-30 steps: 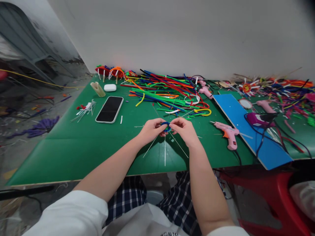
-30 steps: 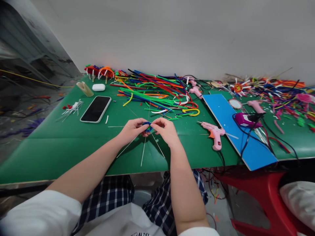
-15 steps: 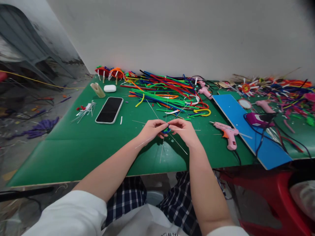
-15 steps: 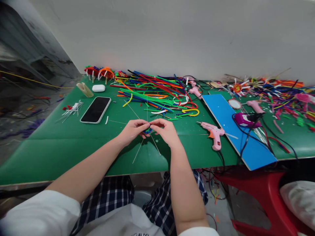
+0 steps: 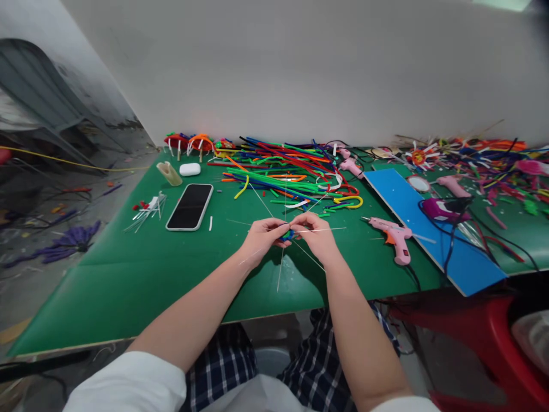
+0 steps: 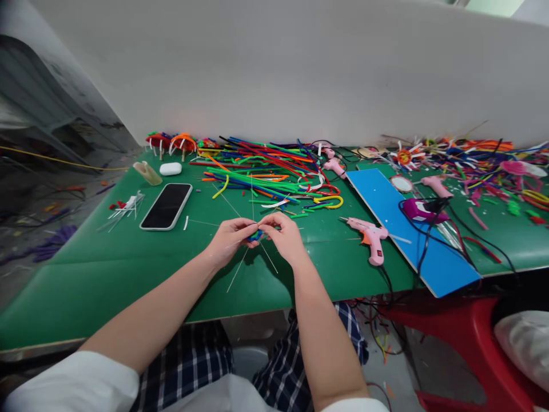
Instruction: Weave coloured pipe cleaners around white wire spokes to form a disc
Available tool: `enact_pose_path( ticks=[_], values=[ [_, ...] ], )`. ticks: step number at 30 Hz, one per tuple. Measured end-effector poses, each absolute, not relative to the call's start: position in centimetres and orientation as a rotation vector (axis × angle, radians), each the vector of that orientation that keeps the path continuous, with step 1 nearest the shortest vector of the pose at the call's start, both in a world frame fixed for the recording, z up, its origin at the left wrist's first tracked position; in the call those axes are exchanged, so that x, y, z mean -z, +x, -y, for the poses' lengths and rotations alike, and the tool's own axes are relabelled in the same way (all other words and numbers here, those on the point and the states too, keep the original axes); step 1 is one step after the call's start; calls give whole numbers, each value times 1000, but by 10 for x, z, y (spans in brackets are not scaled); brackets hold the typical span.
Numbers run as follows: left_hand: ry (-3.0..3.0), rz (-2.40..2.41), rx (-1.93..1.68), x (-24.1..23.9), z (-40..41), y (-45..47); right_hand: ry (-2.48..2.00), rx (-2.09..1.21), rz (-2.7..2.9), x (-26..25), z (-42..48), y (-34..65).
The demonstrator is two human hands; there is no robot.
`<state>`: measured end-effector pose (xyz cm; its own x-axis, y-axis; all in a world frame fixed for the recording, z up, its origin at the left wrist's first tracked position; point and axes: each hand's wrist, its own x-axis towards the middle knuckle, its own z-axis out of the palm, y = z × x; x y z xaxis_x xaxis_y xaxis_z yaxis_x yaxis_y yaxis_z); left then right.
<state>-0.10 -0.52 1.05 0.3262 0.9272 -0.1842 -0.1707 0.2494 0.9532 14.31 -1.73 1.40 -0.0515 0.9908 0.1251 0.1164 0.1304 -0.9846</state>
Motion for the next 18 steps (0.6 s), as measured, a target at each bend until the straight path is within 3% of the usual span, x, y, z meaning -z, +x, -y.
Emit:
enact_pose_path(
  ticks=[18],
  values=[
    [1146,-954,-854,-18,7,-2,-1159,-1245,1299,-15,11,142]
  ],
)
